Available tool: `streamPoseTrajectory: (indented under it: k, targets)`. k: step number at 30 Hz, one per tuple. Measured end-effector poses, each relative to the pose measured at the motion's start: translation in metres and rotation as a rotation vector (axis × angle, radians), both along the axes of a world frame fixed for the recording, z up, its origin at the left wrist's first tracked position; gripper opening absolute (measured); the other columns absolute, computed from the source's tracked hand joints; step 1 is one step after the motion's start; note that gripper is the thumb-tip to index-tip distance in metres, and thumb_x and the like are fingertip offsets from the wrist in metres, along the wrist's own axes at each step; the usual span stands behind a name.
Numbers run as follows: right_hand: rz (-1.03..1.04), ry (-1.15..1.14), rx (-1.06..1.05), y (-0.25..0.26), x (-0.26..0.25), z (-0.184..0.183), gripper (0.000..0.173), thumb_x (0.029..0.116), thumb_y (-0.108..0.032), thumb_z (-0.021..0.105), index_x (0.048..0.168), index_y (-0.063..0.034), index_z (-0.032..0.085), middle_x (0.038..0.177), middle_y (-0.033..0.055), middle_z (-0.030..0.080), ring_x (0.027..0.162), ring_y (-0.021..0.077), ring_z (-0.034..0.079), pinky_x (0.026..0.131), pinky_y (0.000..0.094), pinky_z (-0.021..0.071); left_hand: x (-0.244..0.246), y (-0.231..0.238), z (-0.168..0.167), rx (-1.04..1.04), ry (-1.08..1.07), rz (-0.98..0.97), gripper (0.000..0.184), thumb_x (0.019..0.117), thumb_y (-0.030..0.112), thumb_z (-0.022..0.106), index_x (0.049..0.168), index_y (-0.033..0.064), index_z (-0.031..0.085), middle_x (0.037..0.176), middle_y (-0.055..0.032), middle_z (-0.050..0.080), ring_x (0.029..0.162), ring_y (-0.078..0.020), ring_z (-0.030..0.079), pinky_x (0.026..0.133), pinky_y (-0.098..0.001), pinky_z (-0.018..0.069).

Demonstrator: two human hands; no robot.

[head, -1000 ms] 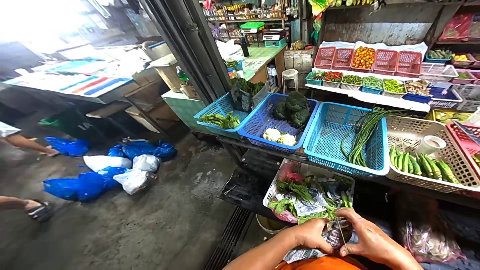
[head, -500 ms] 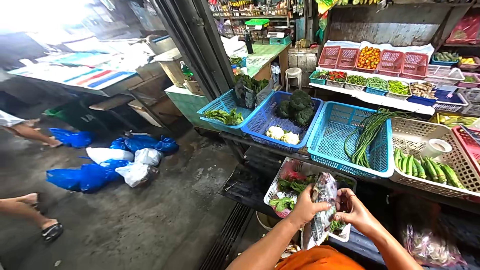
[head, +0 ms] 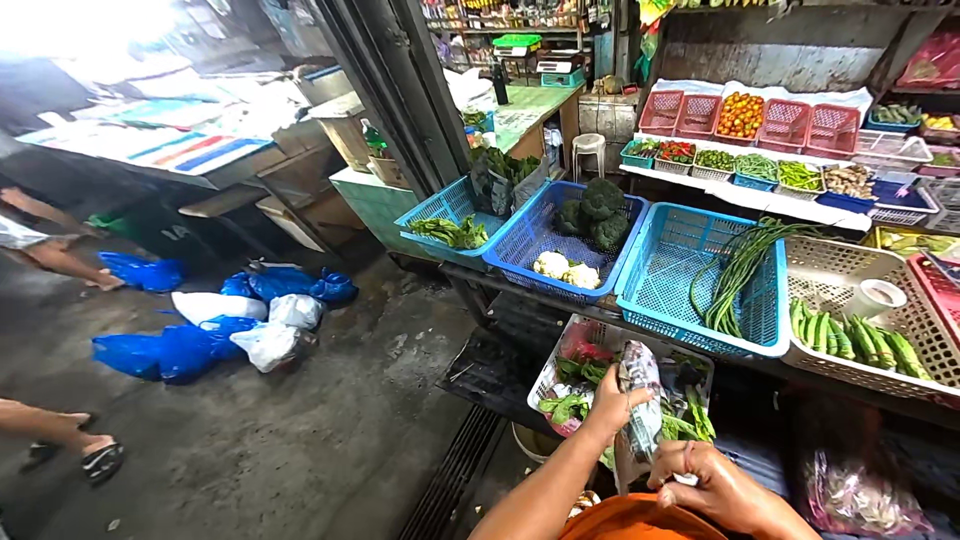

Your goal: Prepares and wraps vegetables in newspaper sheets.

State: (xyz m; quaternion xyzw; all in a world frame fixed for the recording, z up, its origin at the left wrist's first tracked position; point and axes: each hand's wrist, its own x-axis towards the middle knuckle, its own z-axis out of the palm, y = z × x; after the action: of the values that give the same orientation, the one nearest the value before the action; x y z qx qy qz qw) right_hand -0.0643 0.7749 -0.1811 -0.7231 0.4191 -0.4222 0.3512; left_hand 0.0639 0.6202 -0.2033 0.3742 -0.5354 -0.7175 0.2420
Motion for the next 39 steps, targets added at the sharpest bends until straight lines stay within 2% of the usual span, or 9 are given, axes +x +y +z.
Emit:
streamPoseTrajectory:
  k: [6, 8, 10, 13, 18, 22, 31, 35, 39]
  targets:
    - [-0.075, -0.976, 0.082, 0.008, -0.03, -0.011, 0.023, 0.099, -0.04, 0.065, 0.099, -0.0211, 0.079, 0.082, -0.0055, 0.072, 0.063, 0.0007, 0.062, 0.056, 0.0167, 0.0503, 0.005, 0.005, 0.019, 0.167, 0.299, 0.22, 0.064, 0.087, -0.002, 0.067, 0.145, -0.0007, 0.04, 0.12, -0.0173, 0.066, 0.1, -0.0213, 0.07, 0.088, -0.0367, 0.0605]
    - [-0.177, -1.267, 0.07, 0.001, -0.026, -0.005, 0.028, 0.0961, -0.042, 0.066, 0.108, -0.0205, 0.079, 0.096, -0.0054, 0.075, 0.078, 0.0014, 0.069, 0.068, 0.016, 0.0563, 0.002, 0.013, 0.031, 0.181, 0.358, 0.22, 0.069, 0.0836, -0.004, 0.067, 0.146, -0.0004, 0.038, 0.119, -0.0164, 0.066, 0.099, -0.02, 0.07, 0.087, -0.0362, 0.0608]
    - [-0.263, -1.416, 0.059, -0.01, -0.026, -0.001, 0.043, 0.0962, -0.038, 0.065, 0.128, -0.01, 0.072, 0.131, 0.008, 0.071, 0.118, 0.0161, 0.069, 0.096, 0.0274, 0.0587, -0.001, 0.016, 0.039, 0.155, 0.396, 0.187, 0.08, 0.0802, -0.005, 0.069, 0.151, 0.0003, 0.032, 0.125, -0.0166, 0.064, 0.104, -0.02, 0.069, 0.091, -0.0361, 0.0598]
    - [-0.408, -1.287, 0.112, -0.023, -0.032, -0.001, 0.054, 0.0954, -0.034, 0.071, 0.138, -0.0019, 0.061, 0.142, 0.0162, 0.062, 0.131, 0.0259, 0.061, 0.106, 0.0375, 0.0543, 0.0, 0.008, 0.039, -0.138, 0.269, -0.004, 0.083, 0.0776, -0.002, 0.077, 0.149, -0.0064, 0.035, 0.133, -0.0177, 0.061, 0.117, -0.0178, 0.065, 0.103, -0.0337, 0.0549]
    - [-0.614, -0.782, 0.358, -0.038, -0.035, 0.01, 0.068, 0.0813, -0.024, 0.078, 0.138, 0.0021, 0.052, 0.124, 0.0127, 0.069, 0.104, 0.0223, 0.072, 0.084, 0.0376, 0.0629, 0.005, -0.008, 0.063, -0.87, -0.51, -0.616, 0.058, 0.0837, 0.016, 0.075, 0.137, 0.0099, 0.054, 0.119, -0.0172, 0.069, 0.111, -0.0351, 0.067, 0.092, -0.0588, 0.0531]
    - [-0.659, -0.555, 0.436, -0.056, -0.022, 0.005, 0.035, 0.1026, -0.02, 0.054, 0.13, 0.0015, 0.059, 0.106, 0.0124, 0.071, 0.089, 0.0201, 0.073, 0.08, 0.0351, 0.0631, 0.0, -0.02, 0.082, -0.991, -0.741, -0.815, 0.048, 0.0878, 0.016, 0.069, 0.132, 0.0118, 0.052, 0.113, -0.0169, 0.067, 0.105, -0.0378, 0.067, 0.083, -0.0602, 0.053]
    - [-0.699, -0.645, 0.402, -0.118, -0.012, 0.015, 0.03, 0.1074, -0.018, 0.039, 0.117, -0.0013, 0.063, 0.089, 0.0082, 0.072, 0.072, 0.018, 0.072, 0.065, 0.0354, 0.0635, -0.003, -0.076, 0.115, -1.122, -0.827, -0.951, 0.058, 0.0877, 0.007, 0.067, 0.143, 0.0157, 0.051, 0.111, -0.0198, 0.066, 0.099, -0.0407, 0.067, 0.075, -0.0594, 0.0531]
    - [-0.732, -0.752, 0.409, -0.151, -0.012, 0.027, 0.024, 0.1069, -0.012, 0.04, 0.108, -0.0007, 0.061, 0.089, 0.0097, 0.072, 0.074, 0.0203, 0.073, 0.068, 0.0398, 0.0647, 0.006, -0.106, 0.127, -1.3, -0.763, -0.804, 0.053, 0.0898, 0.02, 0.073, 0.139, 0.0157, 0.055, 0.119, -0.022, 0.062, 0.108, -0.0424, 0.063, 0.086, -0.0597, 0.051]
    - [-0.87, -0.932, 0.356, -0.187, -0.014, 0.046, 0.032, 0.1115, -0.019, 0.033, 0.113, -0.0018, 0.059, 0.087, 0.007, 0.071, 0.075, 0.0186, 0.073, 0.069, 0.0374, 0.0644, 0.033, -0.139, 0.141, -1.645, -0.415, -0.057, 0.064, 0.0864, 0.049, 0.076, 0.138, 0.0142, 0.063, 0.142, -0.0187, 0.06, 0.131, -0.0385, 0.058, 0.111, -0.0633, 0.04]
